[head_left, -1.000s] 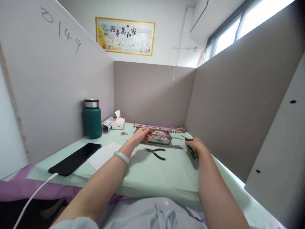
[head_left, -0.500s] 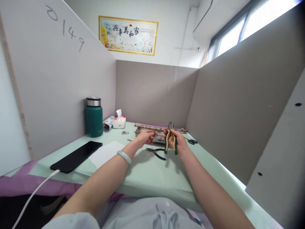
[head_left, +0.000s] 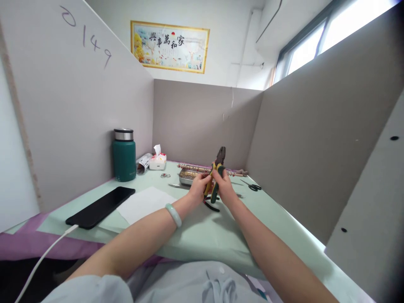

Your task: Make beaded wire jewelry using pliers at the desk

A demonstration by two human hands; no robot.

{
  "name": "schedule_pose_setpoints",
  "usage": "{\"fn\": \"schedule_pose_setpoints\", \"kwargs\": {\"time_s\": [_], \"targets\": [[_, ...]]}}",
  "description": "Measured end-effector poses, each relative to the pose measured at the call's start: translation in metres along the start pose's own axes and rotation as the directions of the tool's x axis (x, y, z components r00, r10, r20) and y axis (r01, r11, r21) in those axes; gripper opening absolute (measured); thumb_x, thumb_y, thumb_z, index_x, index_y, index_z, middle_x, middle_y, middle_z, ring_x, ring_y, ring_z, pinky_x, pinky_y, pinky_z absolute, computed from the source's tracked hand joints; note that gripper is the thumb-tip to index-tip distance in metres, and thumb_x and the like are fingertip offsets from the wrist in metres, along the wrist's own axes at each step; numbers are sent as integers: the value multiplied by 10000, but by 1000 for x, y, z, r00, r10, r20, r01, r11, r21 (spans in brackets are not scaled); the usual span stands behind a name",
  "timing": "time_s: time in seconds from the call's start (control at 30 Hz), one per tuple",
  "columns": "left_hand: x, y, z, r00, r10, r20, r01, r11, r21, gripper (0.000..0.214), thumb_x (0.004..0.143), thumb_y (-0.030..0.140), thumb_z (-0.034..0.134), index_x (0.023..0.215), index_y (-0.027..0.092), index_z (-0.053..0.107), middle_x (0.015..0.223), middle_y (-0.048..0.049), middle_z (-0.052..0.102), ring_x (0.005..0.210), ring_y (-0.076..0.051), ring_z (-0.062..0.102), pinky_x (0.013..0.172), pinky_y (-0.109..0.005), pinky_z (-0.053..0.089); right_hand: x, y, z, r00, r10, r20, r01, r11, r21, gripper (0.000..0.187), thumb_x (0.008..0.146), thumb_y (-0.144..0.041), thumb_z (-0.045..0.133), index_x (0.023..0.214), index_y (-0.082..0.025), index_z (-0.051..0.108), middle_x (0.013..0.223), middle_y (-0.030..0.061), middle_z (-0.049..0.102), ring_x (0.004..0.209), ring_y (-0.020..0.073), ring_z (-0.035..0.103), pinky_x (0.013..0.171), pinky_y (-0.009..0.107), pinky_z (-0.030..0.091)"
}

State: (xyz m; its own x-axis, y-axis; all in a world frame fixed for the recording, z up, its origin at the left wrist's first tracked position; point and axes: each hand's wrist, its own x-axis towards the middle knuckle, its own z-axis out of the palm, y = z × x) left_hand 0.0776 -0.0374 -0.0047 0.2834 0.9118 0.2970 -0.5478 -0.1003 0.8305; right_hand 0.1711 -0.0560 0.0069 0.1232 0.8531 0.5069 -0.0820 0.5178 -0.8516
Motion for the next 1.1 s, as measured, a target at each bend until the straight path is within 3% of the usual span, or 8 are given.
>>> {"fn": "schedule_pose_setpoints", "kwargs": {"time_s": [0.07,0.23,0.5,0.57,0.67,0.77,0.93,1.1], "targets": [[1,1,-1,998,47,-29,-46,998,33,272,664,299,661,847,166,509,571,51,511,418,-72,461,398,-186,328,-2,3,1,998,23,63,-23,1000,3,561,681,-450,685,1177,-242,523,927,9,616,775,160,587,605,246,472],[1,1,-1,987,146,-71,-136,982,128,254,646,213,635,869,181,519,667,31,578,576,-100,552,530,-203,429,-8,8,9,972,187,145,-206,970,126,407,652,-445,705,933,-173,592,691,-5,587,586,138,551,538,257,431],[9,8,-4,962,266,63,-273,948,164,166,691,187,572,855,158,567,868,-34,635,794,-135,600,743,-255,478,-8,4,4,999,26,46,-37,966,255,381,678,-364,699,1025,-229,620,970,25,670,976,210,612,846,335,473],[13,13,-9,962,270,47,-274,944,183,120,761,252,537,830,159,566,870,-47,640,760,-141,606,728,-283,495,-6,-2,-3,999,-18,47,3,955,295,402,699,-370,683,1074,-250,604,1016,25,672,1030,218,598,858,359,479],[19,20,-19,967,254,22,-248,916,316,155,803,300,508,788,156,561,740,-38,624,623,-139,589,632,-294,503,-4,-10,-14,994,9,105,-43,945,324,417,716,-363,670,1109,-261,576,1059,36,668,1027,230,609,840,391,495],[22,27,-28,957,289,-21,-249,855,455,179,815,310,501,788,152,580,672,-29,609,580,-136,574,581,-270,485,-3,-13,-21,987,97,128,-121,972,201,369,692,-327,676,1038,-224,602,1047,55,667,939,231,645,806,380,510],[22,38,-34,915,400,48,-333,685,648,256,842,334,459,801,151,634,575,-2,562,546,-124,539,567,-238,438,-7,-10,-18,957,222,186,-211,974,-77,422,631,-279,690,1039,-202,622,1091,64,653,981,244,625,782,331,507],[19,45,-34,869,486,94,-383,540,750,269,856,327,443,803,166,653,682,-10,604,551,-107,527,584,-230,417,-9,-7,-14,935,245,257,-202,962,-182,417,644,-274,660,1054,-200,644,1071,50,659,978,228,605,753,291,474]]}}
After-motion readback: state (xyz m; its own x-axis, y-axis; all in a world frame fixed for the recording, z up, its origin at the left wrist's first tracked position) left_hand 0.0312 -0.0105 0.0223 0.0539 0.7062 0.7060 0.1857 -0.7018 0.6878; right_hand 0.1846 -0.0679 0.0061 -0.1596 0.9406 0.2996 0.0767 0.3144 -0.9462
